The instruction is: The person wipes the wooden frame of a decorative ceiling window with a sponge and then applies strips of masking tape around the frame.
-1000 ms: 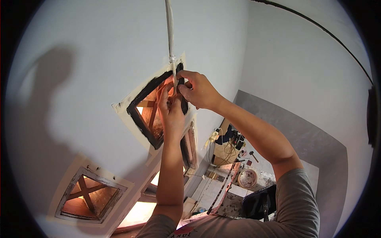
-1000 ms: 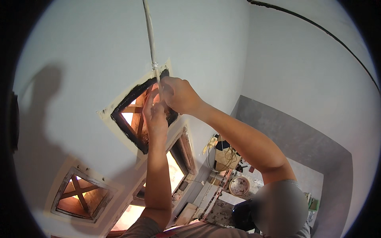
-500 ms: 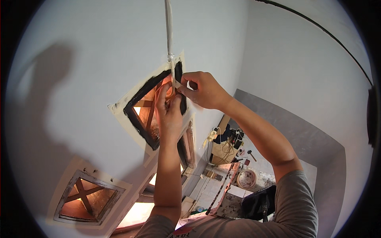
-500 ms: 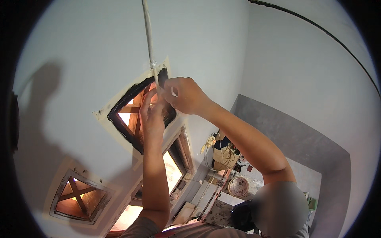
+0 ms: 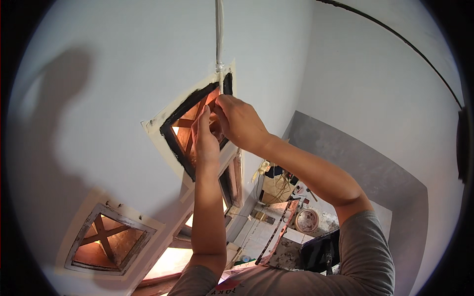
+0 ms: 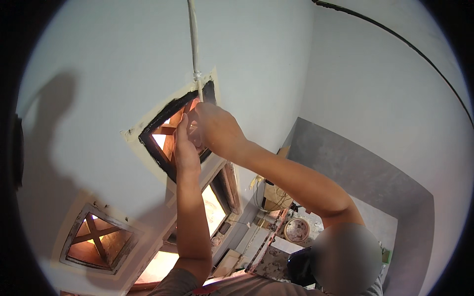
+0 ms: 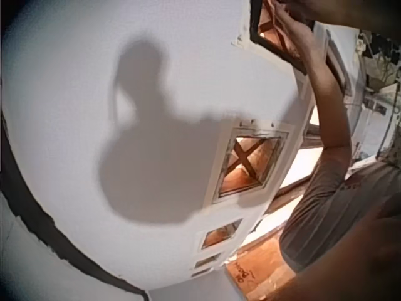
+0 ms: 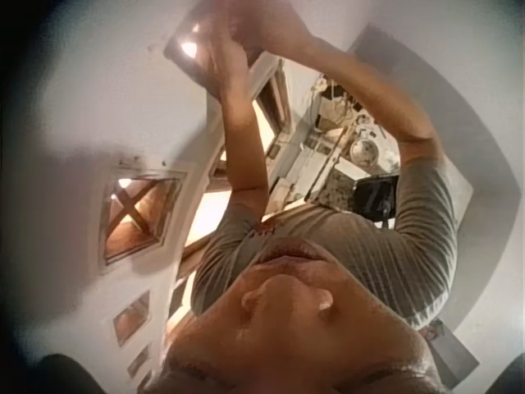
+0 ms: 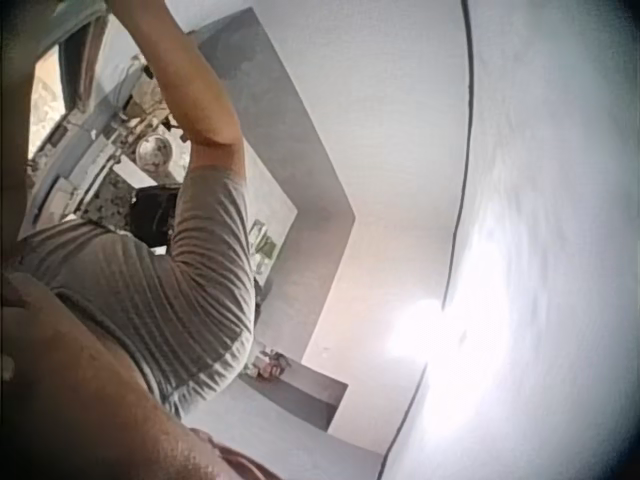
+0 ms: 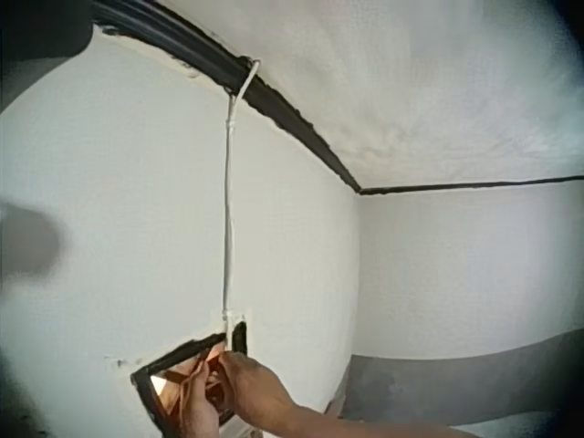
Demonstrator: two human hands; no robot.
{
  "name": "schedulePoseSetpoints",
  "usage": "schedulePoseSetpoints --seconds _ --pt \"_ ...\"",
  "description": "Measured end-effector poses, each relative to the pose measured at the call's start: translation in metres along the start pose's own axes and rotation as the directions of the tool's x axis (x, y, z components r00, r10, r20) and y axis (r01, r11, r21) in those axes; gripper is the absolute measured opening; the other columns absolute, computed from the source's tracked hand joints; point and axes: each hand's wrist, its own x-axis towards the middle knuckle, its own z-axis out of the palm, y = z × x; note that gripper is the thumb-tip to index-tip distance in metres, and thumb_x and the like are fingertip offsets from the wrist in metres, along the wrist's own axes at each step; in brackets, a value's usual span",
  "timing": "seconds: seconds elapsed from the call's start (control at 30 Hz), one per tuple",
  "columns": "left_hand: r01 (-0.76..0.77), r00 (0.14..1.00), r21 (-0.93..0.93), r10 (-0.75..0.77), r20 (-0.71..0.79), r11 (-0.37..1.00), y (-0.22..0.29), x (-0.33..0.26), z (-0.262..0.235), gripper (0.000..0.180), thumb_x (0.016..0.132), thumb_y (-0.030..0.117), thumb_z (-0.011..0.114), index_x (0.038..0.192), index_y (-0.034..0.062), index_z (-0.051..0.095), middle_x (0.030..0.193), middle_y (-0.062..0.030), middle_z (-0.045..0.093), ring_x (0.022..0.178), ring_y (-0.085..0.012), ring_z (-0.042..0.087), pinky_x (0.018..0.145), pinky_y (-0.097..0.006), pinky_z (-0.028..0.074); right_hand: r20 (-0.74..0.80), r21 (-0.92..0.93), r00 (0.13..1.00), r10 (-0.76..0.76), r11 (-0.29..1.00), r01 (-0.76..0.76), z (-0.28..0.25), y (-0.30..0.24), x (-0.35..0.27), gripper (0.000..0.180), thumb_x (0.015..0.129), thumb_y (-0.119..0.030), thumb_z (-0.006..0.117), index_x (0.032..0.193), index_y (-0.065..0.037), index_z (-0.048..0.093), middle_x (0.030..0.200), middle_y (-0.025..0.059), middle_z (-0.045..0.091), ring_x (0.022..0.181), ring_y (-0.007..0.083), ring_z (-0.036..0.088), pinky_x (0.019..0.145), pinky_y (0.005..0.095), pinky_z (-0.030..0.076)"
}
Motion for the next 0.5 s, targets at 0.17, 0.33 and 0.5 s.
schedulePoseSetpoints --seconds 0.17,0.33,0.5 --pt "-0.191 0.981 0.128 0.188 0.039 0.973 -0.02 0.008 0.009 0.041 0.113 0.034 0.056 0.135 0.005 0.074 0.115 -0.0007 0.072 0.103 -0.0118 0.065 0.086 -0.032 0.053 0.078 -0.044 0.99 -0.121 0.991 0.124 -0.012 0.013 -0.003 0.014 0.095 -0.009 0.066 0.103 0.002 0.062 0.099 0.0208 0.066 0.097 0.0442 0.066 0.083 0.0514 0.054" --pt "-0.346 0.917 0.383 0.395 -0.056 0.857 -0.018 0.014 0.015 0.027 0.109 0.021 0.065 0.122 0.0001 0.076 0.102 -0.0063 0.075 0.083 -0.0119 0.063 0.075 -0.031 0.051 0.518 0.089 0.855 -0.008 0.995 -0.045 -0.065 0.013 0.019 0.03 0.093 -0.011 0.07 0.121 0.0 0.068 0.108 0.0142 0.074 0.107 0.0319 0.071 0.087 0.0447 0.057" --pt "-0.407 0.834 0.607 0.549 -0.058 0.683 -0.009 0.008 0.025 0.018 0.107 0.016 0.067 0.114 0.0012 0.076 0.086 -0.0104 0.075 0.069 -0.0159 0.069 0.063 -0.034 0.052 0.429 0.127 0.844 0.321 0.904 -0.409 -0.077 0.016 0.024 0.04 0.099 -0.012 0.072 0.135 0.004 0.067 0.095 0.0121 0.076 0.085 0.0186 0.073 0.079 0.0354 0.06"
